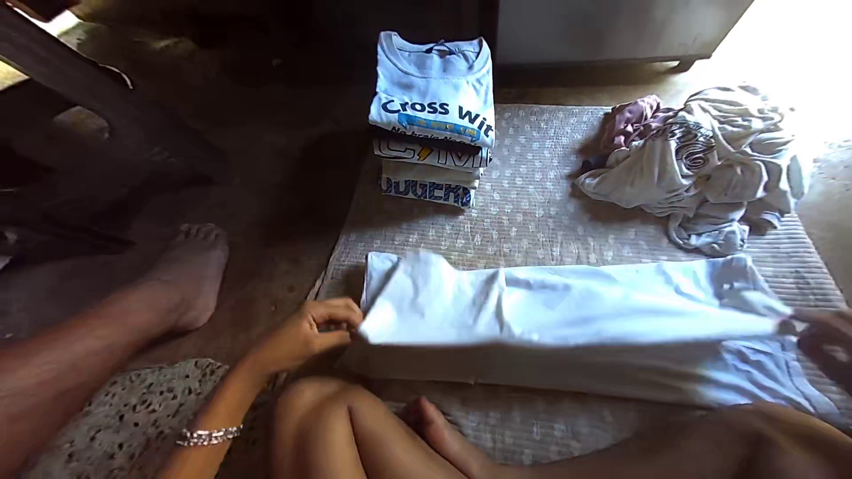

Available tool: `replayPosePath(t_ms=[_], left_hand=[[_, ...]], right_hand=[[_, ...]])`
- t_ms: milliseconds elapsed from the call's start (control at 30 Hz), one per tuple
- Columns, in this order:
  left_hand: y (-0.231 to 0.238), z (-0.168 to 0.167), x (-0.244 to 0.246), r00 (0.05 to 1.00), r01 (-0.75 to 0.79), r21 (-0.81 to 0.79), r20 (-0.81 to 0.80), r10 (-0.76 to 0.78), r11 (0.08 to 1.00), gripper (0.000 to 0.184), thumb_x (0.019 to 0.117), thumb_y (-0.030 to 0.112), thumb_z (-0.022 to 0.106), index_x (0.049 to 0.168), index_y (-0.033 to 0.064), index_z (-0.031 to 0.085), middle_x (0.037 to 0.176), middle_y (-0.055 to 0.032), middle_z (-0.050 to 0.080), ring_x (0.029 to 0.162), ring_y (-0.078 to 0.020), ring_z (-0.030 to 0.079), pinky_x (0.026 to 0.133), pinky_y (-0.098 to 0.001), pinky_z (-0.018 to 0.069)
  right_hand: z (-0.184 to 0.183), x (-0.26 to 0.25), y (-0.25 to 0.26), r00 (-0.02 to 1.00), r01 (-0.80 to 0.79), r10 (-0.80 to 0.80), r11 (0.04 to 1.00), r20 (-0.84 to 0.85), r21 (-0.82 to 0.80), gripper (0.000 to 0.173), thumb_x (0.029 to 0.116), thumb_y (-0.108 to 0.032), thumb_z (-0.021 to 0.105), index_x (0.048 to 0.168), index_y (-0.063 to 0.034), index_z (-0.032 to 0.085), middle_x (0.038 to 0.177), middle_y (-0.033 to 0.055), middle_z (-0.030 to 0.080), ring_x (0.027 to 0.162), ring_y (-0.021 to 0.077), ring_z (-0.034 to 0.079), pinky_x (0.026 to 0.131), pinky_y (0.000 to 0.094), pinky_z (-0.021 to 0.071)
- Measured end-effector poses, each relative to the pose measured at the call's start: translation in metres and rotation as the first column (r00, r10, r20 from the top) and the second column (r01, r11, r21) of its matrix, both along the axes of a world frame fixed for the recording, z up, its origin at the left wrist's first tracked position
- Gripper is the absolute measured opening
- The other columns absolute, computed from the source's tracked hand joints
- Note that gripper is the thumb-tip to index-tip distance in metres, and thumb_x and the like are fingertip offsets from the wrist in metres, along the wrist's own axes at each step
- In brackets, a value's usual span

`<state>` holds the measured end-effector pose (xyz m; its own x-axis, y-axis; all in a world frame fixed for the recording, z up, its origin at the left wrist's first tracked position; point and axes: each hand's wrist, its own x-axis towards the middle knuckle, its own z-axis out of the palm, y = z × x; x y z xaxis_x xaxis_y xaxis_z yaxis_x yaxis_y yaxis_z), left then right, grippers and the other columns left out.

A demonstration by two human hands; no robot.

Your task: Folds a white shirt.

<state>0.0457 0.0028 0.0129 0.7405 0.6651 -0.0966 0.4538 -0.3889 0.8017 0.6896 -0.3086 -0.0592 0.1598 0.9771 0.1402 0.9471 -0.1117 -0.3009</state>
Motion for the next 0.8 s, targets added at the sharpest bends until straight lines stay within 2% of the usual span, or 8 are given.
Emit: replayPosePath(t_ms=[67,167,300,400,500,600,700,800], left_hand=[[-0.018,-0.015,-0.003,0.975,0.007,-0.035,-0.222,-0.015,0.999,0.016,0.0863,0.005,0.065,0.096,-0.0052,0.072,0.101,-0.0084,0.068,0.093,-0.0082,0.062,0.085,-0.0265,0.0509],[-0.028,-0.021,0.013,0.865,-0.047,-0.143,-0.5,-0.031,0.989,0.014,0.094,0.001,0.066,0.105,-0.0077,0.069,0.102,-0.0218,0.067,0.095,-0.0301,0.064,0.088,-0.0475,0.0501],[-0.032,-0.019,0.038,0.831,-0.217,-0.14,-0.546,0.107,0.966,0.028,0.0987,0.006,0.061,0.124,-0.0066,0.063,0.12,-0.024,0.066,0.107,-0.033,0.064,0.096,-0.049,0.0495],[-0.031,-0.025,0.067,0.81,-0.469,-0.066,-0.43,0.399,0.881,0.053,0.1014,0.019,0.064,0.143,-0.008,0.046,0.135,-0.0301,0.057,0.117,-0.0399,0.062,0.101,-0.053,0.0479],[-0.016,-0.039,0.085,0.812,-0.487,-0.062,-0.4,0.425,0.871,0.051,0.0997,0.019,0.068,0.138,-0.0108,0.05,0.132,-0.0316,0.058,0.122,-0.0404,0.059,0.107,-0.0525,0.0438],[-0.008,-0.042,0.085,0.814,-0.568,-0.079,-0.202,0.544,0.819,0.024,0.0983,0.006,0.065,0.113,-0.0136,0.064,0.111,-0.0256,0.066,0.101,-0.0268,0.063,0.094,-0.0429,0.0493],[-0.007,-0.042,0.079,0.742,-0.655,-0.222,-0.009,0.67,0.722,0.013,0.1,0.003,0.06,0.107,-0.0076,0.061,0.093,-0.0089,0.064,0.075,-0.0065,0.061,0.072,-0.025,0.0531],[-0.003,-0.055,0.075,0.676,-0.724,-0.217,-0.037,0.736,0.655,0.02,0.1009,0.006,0.061,0.114,-0.0088,0.061,0.098,-0.014,0.064,0.078,-0.0119,0.059,0.073,-0.0298,0.0506]], right_hand=[[-0.02,-0.008,-0.02,0.995,-0.095,0.097,0.992,0.014,-0.088,0.019,0.0916,0.0,0.06,0.104,0.0087,0.072,0.103,0.0355,0.065,0.098,0.0568,0.064,0.084,0.0699,0.0504],[-0.028,-0.006,-0.024,1.0,-0.013,0.016,0.953,0.008,-0.303,0.02,0.081,0.003,0.075,0.101,0.0022,0.074,0.105,0.035,0.064,0.105,0.0606,0.059,0.083,0.0759,0.0464],[0.013,-0.051,0.017,0.967,0.21,-0.253,0.698,0.039,-0.684,0.026,0.0901,-0.01,0.075,0.114,-0.0003,0.073,0.113,0.036,0.066,0.109,0.0584,0.061,0.086,0.0764,0.0458],[0.041,-0.152,0.08,0.946,0.07,-0.228,0.837,-0.229,-0.543,0.027,0.1025,-0.01,0.057,0.121,0.0078,0.066,0.121,0.0298,0.065,0.115,0.0457,0.063,0.099,0.0618,0.0467],[0.014,-0.243,0.145,0.811,-0.104,-0.141,0.921,-0.568,-0.376,0.04,0.1063,-0.023,0.054,0.129,0.0098,0.059,0.12,0.0282,0.066,0.111,0.0376,0.066,0.099,0.0504,0.0502],[-0.014,-0.299,0.19,0.761,-0.058,-0.2,0.927,-0.617,-0.371,0.053,0.0971,-0.028,0.07,0.129,0.0125,0.056,0.133,0.0359,0.052,0.125,0.0477,0.053,0.106,0.0545,0.0442],[-0.019,-0.312,0.204,0.689,0.0,-0.122,0.986,-0.715,-0.168,0.029,0.0921,-0.007,0.068,0.113,0.0124,0.064,0.125,0.0356,0.053,0.118,0.0446,0.053,0.099,0.0494,0.0459],[-0.02,-0.3,0.207,0.671,0.019,-0.058,0.998,-0.739,-0.061,0.026,0.0957,-0.011,0.065,0.11,0.0104,0.065,0.124,0.0331,0.055,0.116,0.0404,0.054,0.095,0.0456,0.0468]])
